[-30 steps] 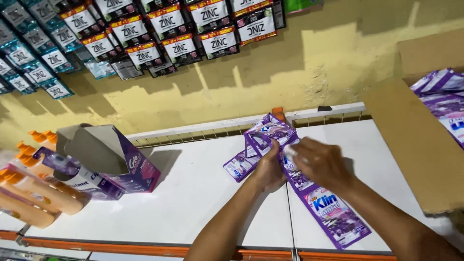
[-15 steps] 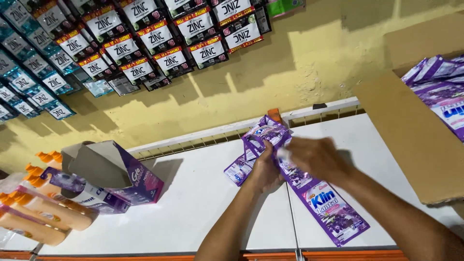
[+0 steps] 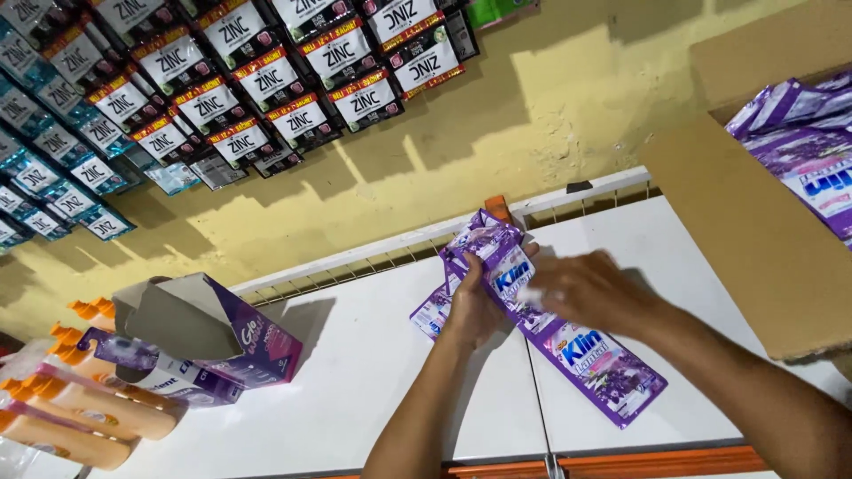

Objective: Tearing, folding, and organizing small detergent packets on a counter

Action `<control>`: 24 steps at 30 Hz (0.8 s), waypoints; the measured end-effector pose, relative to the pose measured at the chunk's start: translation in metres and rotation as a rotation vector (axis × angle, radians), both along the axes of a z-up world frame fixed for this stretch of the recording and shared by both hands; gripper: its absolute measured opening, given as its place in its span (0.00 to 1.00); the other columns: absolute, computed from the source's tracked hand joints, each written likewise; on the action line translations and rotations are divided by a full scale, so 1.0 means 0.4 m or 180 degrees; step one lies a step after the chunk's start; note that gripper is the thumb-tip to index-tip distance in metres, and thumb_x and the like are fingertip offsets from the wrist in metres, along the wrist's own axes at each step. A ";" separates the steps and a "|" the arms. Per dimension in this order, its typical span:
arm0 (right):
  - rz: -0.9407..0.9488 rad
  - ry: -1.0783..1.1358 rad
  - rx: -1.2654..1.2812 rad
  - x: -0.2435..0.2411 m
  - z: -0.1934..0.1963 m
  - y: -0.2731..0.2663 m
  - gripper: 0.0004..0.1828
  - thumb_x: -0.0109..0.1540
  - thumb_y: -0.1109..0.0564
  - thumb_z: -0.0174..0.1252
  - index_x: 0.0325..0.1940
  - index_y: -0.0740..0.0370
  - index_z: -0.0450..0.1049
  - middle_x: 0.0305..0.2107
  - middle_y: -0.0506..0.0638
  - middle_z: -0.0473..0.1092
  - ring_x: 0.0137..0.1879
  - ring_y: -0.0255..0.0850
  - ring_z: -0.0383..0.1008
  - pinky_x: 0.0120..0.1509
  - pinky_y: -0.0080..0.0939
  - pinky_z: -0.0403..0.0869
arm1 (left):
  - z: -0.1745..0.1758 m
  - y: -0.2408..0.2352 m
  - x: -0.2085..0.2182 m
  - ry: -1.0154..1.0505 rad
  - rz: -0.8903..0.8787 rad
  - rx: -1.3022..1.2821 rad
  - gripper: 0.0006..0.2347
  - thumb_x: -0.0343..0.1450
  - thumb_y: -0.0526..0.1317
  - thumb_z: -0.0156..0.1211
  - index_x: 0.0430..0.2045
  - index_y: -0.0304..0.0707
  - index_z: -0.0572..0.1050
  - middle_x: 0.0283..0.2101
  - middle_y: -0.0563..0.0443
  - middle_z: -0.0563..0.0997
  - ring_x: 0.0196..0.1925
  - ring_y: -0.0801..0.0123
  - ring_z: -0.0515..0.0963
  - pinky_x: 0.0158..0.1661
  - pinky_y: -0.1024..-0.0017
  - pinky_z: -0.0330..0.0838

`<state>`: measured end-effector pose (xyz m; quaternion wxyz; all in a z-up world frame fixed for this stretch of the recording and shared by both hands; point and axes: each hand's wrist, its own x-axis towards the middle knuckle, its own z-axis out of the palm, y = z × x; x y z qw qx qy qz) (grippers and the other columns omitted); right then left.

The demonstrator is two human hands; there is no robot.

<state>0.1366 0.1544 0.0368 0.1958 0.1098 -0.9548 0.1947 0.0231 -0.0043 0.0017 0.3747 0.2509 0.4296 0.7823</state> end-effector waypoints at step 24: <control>0.0036 0.0648 -0.2615 -0.071 -0.055 -0.002 0.13 0.53 0.60 0.74 0.42 0.58 0.86 0.32 0.54 0.81 0.43 0.41 0.81 0.52 0.46 0.76 | 0.099 0.018 0.193 -0.0589 0.0770 0.0082 0.28 0.74 0.61 0.55 0.55 0.34 0.70 0.44 0.40 0.81 0.47 0.58 0.83 0.49 0.58 0.79</control>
